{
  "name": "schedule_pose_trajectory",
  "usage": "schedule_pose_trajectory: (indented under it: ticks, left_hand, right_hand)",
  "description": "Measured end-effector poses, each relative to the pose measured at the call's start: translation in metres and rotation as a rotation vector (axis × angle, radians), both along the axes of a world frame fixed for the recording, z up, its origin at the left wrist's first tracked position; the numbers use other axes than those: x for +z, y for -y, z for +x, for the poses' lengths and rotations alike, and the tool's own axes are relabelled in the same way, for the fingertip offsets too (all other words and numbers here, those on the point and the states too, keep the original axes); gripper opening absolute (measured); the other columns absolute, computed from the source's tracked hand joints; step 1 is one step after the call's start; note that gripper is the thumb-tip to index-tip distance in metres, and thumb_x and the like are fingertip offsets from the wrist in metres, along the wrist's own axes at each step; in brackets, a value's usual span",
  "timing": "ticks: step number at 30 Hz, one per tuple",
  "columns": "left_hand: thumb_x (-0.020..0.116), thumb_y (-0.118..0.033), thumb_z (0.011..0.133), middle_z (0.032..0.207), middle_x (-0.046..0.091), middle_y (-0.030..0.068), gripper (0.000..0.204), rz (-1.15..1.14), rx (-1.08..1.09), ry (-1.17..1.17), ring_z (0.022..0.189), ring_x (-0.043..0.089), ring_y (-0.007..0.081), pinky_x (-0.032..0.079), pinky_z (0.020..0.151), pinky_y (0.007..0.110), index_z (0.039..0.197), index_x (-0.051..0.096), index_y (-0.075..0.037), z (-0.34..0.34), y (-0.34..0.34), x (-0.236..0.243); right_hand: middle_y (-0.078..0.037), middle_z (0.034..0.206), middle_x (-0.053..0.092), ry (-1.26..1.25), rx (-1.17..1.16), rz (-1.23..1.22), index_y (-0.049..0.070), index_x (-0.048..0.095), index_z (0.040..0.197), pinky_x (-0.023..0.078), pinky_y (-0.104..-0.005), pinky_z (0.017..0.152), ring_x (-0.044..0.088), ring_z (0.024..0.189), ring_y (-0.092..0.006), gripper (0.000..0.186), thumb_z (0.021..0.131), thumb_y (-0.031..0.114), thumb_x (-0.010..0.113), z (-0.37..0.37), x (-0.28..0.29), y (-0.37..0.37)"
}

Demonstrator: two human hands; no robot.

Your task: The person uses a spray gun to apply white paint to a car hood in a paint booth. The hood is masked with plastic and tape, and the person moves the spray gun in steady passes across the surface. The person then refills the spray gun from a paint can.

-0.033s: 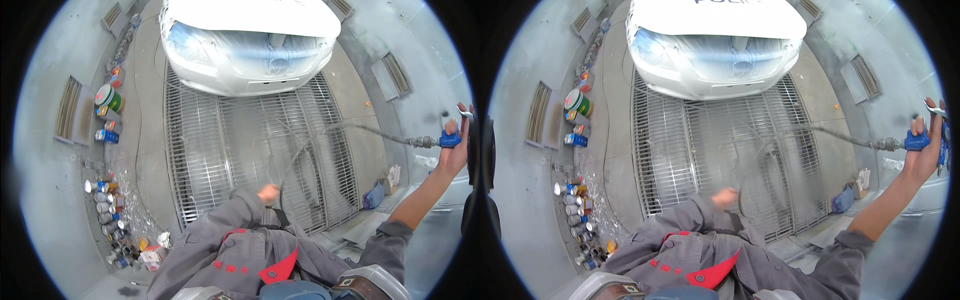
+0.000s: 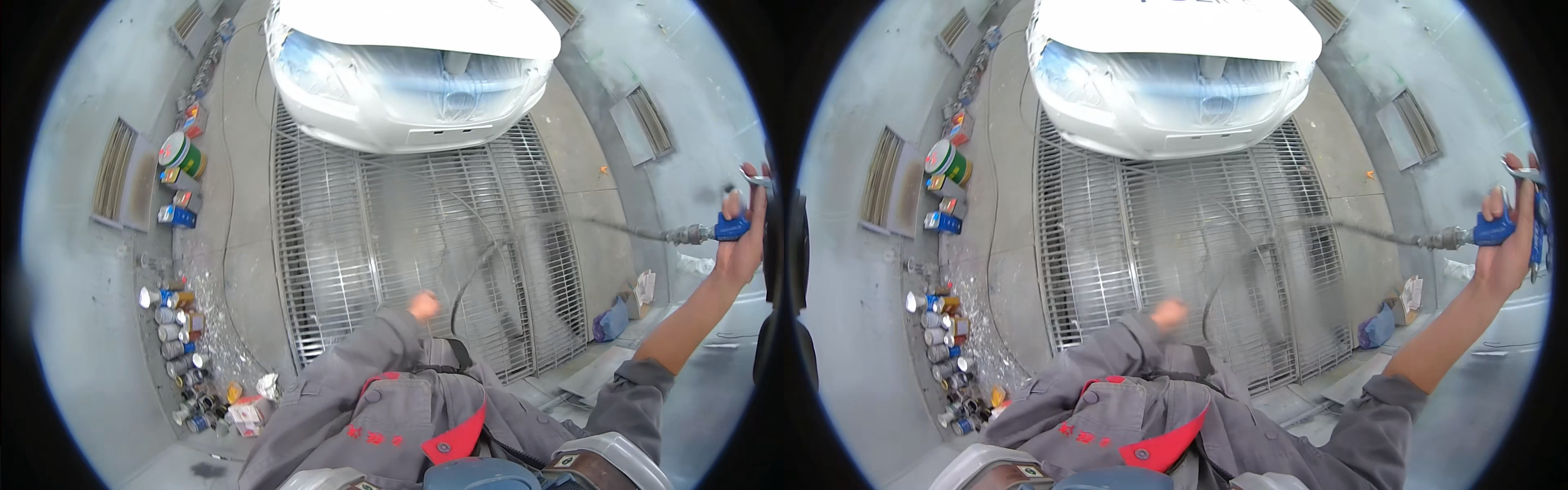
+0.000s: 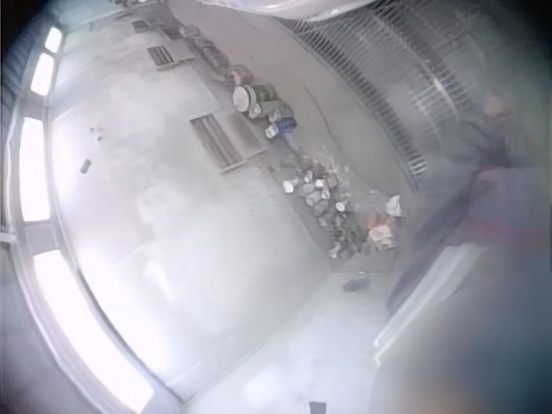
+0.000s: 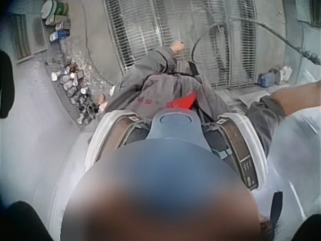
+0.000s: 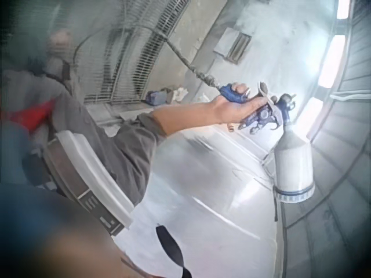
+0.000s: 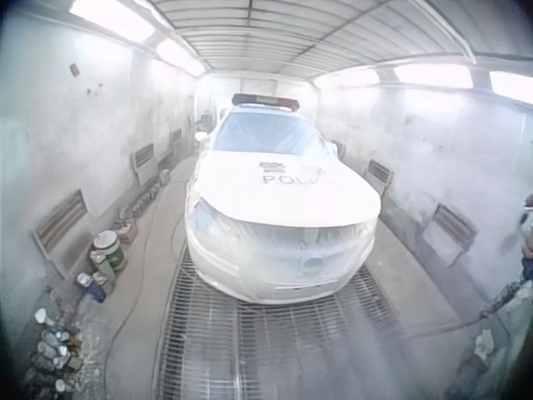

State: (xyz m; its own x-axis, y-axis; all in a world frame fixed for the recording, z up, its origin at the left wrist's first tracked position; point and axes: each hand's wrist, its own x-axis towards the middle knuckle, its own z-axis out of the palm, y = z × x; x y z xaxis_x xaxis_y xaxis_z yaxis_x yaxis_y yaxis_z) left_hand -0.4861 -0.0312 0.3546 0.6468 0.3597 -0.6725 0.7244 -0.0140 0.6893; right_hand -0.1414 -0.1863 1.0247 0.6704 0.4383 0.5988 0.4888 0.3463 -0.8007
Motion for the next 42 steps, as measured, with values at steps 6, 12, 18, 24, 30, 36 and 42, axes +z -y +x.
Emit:
schedule_pose_trajectory:
  ticks: [6,12,18,24,30,36,42]
  left_hand:
    - [0.069,-0.013,0.097,0.141,0.068,0.0223,0.059,0.033,0.224,0.368,0.127,0.069,0.0344,0.056,0.106,0.045,0.152,0.053,-0.001,-0.091,-0.044,0.152]
    - [0.071,-0.010,0.100,0.138,0.067,0.0174,0.055,0.294,0.391,0.811,0.127,0.066,0.0274,0.052,0.106,0.039,0.149,0.049,-0.003,-0.107,0.044,0.267]
    - [0.072,-0.012,0.103,0.078,0.061,-0.0013,0.016,0.108,0.995,0.730,0.070,0.048,0.0058,0.043,0.062,0.029,0.109,0.064,0.001,-0.193,0.025,0.241]
    - [0.073,-0.014,0.102,0.091,0.071,-0.0011,0.017,-0.373,0.915,0.844,0.072,0.058,0.0074,0.046,0.062,0.030,0.111,0.069,-0.001,-0.336,-0.068,0.198]
    - [0.083,-0.025,0.093,0.146,0.064,0.0211,0.066,0.305,0.561,0.582,0.135,0.061,0.0311,0.048,0.114,0.045,0.147,0.057,0.002,-0.548,-0.176,0.177]
    - [0.067,-0.010,0.104,0.136,0.072,0.0138,0.039,0.752,1.587,0.442,0.127,0.066,0.0196,0.051,0.110,0.036,0.141,0.064,0.001,-0.778,-0.219,0.287]
    - [0.082,-0.035,0.086,0.146,0.063,0.0190,0.060,1.350,1.026,0.237,0.134,0.059,0.0426,0.047,0.113,0.052,0.139,0.068,-0.008,-0.802,-0.217,0.396]
  right_hand:
    - [-0.005,0.121,0.072,-0.434,0.256,-0.305,0.009,0.060,0.149,0.040,-0.0202,0.053,0.050,0.060,-0.0041,0.039,0.112,0.022,0.061,-0.128,-0.120,-0.057]
    - [0.000,0.096,0.069,-0.460,0.309,-0.425,0.010,0.067,0.133,0.048,-0.0241,0.059,0.058,0.065,-0.0058,0.028,0.110,0.027,0.066,-0.295,-0.236,-0.141]
    - [0.003,0.087,0.067,-0.591,0.636,-0.514,0.005,0.063,0.141,0.048,-0.0230,0.064,0.057,0.069,-0.0049,0.045,0.103,0.025,0.077,-0.458,-0.299,-0.209]
    - [0.003,0.092,0.069,-0.585,1.265,-0.923,0.003,0.059,0.150,0.052,-0.0260,0.067,0.063,0.077,-0.0070,0.062,0.098,0.027,0.083,-0.594,-0.323,-0.315]
    - [-0.017,0.116,0.076,0.161,1.295,-0.467,0.003,0.065,0.139,0.057,-0.0349,0.093,0.075,0.104,-0.0221,0.058,0.083,0.001,0.081,-0.747,-0.359,-0.411]
    - [-0.019,0.121,0.075,0.523,1.280,-0.301,0.006,0.068,0.132,0.059,-0.0420,0.093,0.074,0.110,-0.0390,0.055,0.078,-0.005,0.075,-0.822,-0.404,-0.502]
    - [-0.020,0.129,0.071,0.634,1.654,-0.402,0.006,0.063,0.135,0.057,-0.0443,0.099,0.069,0.120,-0.0428,0.056,0.080,-0.004,0.071,-0.915,-0.481,-0.550]
